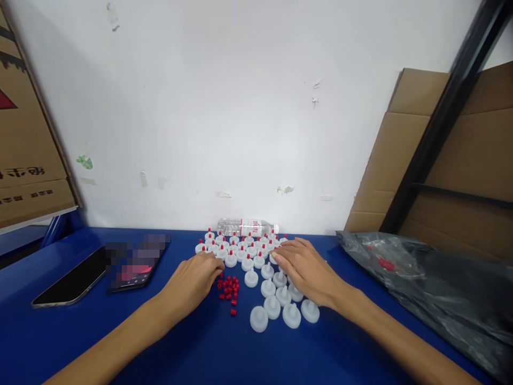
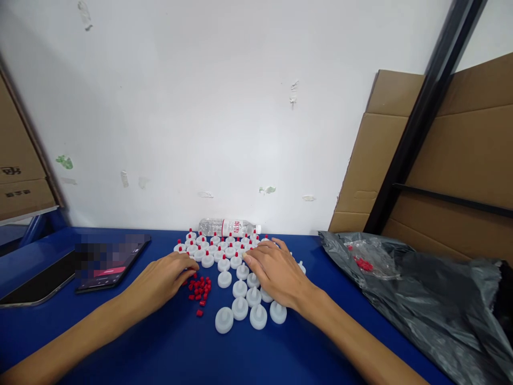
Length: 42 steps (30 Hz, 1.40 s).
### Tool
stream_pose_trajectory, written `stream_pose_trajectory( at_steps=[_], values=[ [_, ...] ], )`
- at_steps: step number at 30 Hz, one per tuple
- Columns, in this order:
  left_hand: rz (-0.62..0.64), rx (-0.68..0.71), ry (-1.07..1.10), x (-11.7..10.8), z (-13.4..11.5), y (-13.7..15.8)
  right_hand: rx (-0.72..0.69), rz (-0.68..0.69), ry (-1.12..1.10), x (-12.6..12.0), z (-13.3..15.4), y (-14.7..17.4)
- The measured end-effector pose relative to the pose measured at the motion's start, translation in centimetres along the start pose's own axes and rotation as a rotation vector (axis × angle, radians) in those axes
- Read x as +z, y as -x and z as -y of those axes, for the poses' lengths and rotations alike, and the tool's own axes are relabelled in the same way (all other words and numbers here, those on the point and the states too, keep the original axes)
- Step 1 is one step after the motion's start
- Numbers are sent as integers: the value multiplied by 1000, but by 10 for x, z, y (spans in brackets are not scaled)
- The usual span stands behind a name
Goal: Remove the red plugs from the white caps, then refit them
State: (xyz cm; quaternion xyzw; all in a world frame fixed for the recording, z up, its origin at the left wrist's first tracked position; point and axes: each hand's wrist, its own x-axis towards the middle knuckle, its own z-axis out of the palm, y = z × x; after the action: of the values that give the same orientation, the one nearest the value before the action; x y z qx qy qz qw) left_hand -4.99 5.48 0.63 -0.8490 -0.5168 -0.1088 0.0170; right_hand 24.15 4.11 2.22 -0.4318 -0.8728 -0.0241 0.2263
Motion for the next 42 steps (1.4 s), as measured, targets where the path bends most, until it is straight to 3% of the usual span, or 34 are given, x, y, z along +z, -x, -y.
stream_pose_trajectory(
  at_steps=[4, 7, 12, 16, 20, 23, 29, 32, 35, 37, 42],
  values=[
    [-2, -8, -7, -1, -1, 1, 58, -187, 5, -8, 6, 0],
    [-15, -15, -11, -3, -2, 2, 38, -249, 26, -6, 8, 2],
    [-106, -11, 9, -10, -12, 4, -191, -251, -20, 0, 17, 4],
    [-216, 160, 217, -17, -32, 14, -342, -247, -90, 4, 32, 6],
    [-155, 282, 342, -19, -50, 25, -513, -264, -140, 7, 46, 10],
    [-140, 351, 348, -19, -55, 28, -552, -284, -119, 8, 51, 10],
    [-73, 289, 565, -20, -52, 23, -699, -431, 153, 0, 45, 6],
    [-84, 180, 639, -24, -44, 17, -521, -413, 150, -5, 30, 4],
    [-178, 79, 426, -28, -30, 10, -192, -357, 28, -6, 13, 0],
    [-195, 14, 252, -28, -21, 7, -64, -298, 2, -3, 4, -1],
    [-162, -78, 64, -23, -7, 2, -45, -98, -4, 9, -7, -1]
  ],
)
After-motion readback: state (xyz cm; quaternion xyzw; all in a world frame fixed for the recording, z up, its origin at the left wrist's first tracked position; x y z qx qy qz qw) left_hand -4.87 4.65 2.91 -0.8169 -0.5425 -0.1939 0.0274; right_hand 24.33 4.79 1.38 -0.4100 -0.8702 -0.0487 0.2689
